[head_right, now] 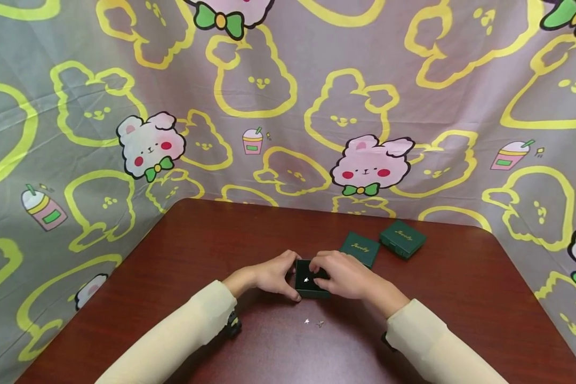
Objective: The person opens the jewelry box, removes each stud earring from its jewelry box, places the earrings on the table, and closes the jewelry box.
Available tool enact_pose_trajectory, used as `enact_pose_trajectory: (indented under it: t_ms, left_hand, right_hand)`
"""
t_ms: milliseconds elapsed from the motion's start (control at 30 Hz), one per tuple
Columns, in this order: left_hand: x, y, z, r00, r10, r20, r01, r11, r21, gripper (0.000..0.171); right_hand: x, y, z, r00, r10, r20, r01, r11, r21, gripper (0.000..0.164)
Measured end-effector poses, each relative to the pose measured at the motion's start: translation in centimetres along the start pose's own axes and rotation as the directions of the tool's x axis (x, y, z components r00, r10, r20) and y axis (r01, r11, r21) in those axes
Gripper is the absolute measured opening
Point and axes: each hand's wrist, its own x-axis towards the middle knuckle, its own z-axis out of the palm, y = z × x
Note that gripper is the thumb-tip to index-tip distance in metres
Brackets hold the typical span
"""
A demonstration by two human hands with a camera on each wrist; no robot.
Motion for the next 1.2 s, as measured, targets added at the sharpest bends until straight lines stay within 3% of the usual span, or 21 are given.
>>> enact_pose_trajectory:
  t_ms: [767, 1200]
  left_hand:
    - [-0.2, -0.2, 0.0, 1.000, 0.001, 0.018, -0.001, 1.000, -0.018, 0.073]
    - [-0.2, -0.2, 0.1, 1.000, -0.003, 0.016, 0.003, 1.000, -0.014, 0.073]
  right_hand:
    - [1.3, 0.0, 2.0, 0.999, -0.038, 0.013, 0.038, 0.999, -0.011, 0.017]
    - [1.9, -0.1, 2.4, 0.999, -0.018, 0.030, 0.017, 1.000, 0.024, 0.008]
